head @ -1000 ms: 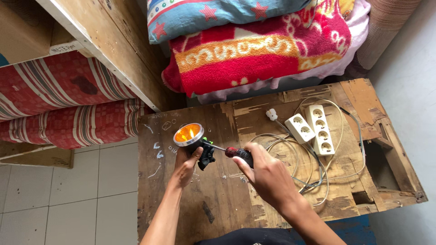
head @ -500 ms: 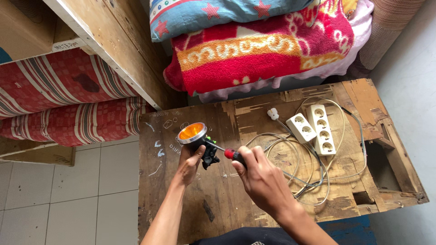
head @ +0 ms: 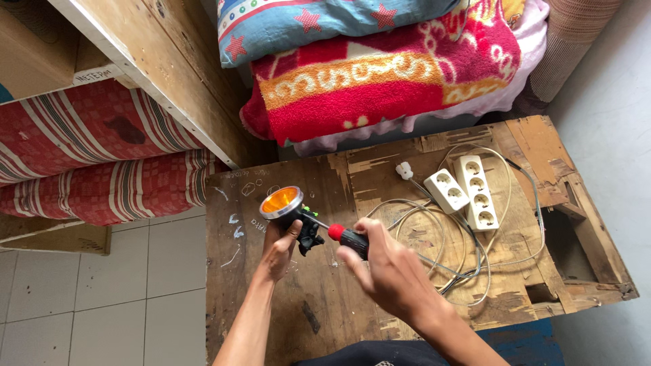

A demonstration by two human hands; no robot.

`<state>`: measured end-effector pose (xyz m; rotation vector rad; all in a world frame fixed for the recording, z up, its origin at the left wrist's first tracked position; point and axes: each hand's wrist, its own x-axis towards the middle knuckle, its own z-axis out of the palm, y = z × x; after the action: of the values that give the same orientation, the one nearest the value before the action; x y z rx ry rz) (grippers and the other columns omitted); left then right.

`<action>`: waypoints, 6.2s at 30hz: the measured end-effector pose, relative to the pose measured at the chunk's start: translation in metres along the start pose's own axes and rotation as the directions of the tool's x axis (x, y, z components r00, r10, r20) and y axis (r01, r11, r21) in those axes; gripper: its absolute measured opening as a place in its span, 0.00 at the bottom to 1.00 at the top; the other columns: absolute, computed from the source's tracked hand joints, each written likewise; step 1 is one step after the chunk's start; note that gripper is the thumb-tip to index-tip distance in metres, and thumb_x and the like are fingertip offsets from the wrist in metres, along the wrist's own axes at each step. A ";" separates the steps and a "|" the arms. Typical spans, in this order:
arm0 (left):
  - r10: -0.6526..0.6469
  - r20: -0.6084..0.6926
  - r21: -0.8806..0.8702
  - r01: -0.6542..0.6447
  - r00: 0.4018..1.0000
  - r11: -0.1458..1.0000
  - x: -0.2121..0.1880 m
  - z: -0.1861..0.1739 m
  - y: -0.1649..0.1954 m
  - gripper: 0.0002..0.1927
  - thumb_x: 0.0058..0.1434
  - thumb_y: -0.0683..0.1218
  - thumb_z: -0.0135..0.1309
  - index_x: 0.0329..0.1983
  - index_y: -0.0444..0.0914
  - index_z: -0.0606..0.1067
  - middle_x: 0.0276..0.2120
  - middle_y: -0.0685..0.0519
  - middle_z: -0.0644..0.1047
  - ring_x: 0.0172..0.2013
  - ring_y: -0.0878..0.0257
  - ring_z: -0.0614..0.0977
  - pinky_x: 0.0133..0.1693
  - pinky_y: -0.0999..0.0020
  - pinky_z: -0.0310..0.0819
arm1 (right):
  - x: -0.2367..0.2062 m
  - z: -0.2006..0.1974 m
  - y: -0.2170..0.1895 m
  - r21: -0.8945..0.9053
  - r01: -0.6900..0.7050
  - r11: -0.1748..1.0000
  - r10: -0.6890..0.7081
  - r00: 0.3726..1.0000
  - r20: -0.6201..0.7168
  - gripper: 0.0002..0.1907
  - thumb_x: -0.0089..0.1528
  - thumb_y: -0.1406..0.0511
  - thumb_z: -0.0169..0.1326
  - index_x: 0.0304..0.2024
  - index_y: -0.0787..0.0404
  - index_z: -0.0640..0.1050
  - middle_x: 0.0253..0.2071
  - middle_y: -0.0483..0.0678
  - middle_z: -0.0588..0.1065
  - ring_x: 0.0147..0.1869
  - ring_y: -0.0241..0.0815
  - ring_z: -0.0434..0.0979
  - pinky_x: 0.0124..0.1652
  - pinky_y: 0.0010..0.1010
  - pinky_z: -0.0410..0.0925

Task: The person picks up a headlamp-style flashlight from a wooden table and uses a screwdriver to unscrew its housing. They open the lamp, remove and reposition the orange lens and internal components, then reassemble the housing and repeatedly test the light, which turns on and illuminates by the end.

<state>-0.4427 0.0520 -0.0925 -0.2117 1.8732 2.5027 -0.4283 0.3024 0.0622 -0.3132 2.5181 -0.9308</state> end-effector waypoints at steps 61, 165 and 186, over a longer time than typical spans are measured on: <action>0.020 0.151 -0.402 0.043 0.988 0.915 -0.020 0.033 0.042 0.48 0.59 0.77 0.46 0.64 0.33 0.65 0.43 0.40 0.79 0.46 0.54 0.82 0.47 0.56 0.81 | 0.058 0.099 0.151 0.426 -0.171 0.888 0.287 0.931 -0.225 0.16 0.56 0.64 0.64 0.42 0.62 0.73 0.34 0.54 0.77 0.33 0.46 0.77 0.32 0.35 0.67; -0.246 0.280 -0.440 0.352 0.928 0.826 -0.026 0.094 0.073 0.33 0.64 0.66 0.45 0.63 0.40 0.70 0.54 0.49 0.78 0.55 0.56 0.79 0.58 0.53 0.75 | 0.037 0.041 0.027 0.712 0.304 0.633 -0.058 0.936 -0.348 0.38 0.49 0.66 0.67 0.62 0.61 0.68 0.51 0.52 0.75 0.51 0.39 0.80 0.48 0.29 0.78; -0.223 0.063 -0.296 0.232 0.973 0.927 -0.018 0.097 0.048 0.23 0.67 0.55 0.50 0.60 0.39 0.69 0.50 0.52 0.79 0.50 0.62 0.80 0.51 0.62 0.78 | 0.050 0.036 0.040 0.072 0.580 0.812 -0.428 0.674 -0.603 0.09 0.55 0.68 0.67 0.39 0.59 0.84 0.45 0.47 0.79 0.49 0.42 0.82 0.48 0.33 0.76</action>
<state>-0.4391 0.1324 -0.0182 -0.3713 1.3548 2.5961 -0.4573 0.2950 -0.0049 -0.7957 2.8241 -1.7938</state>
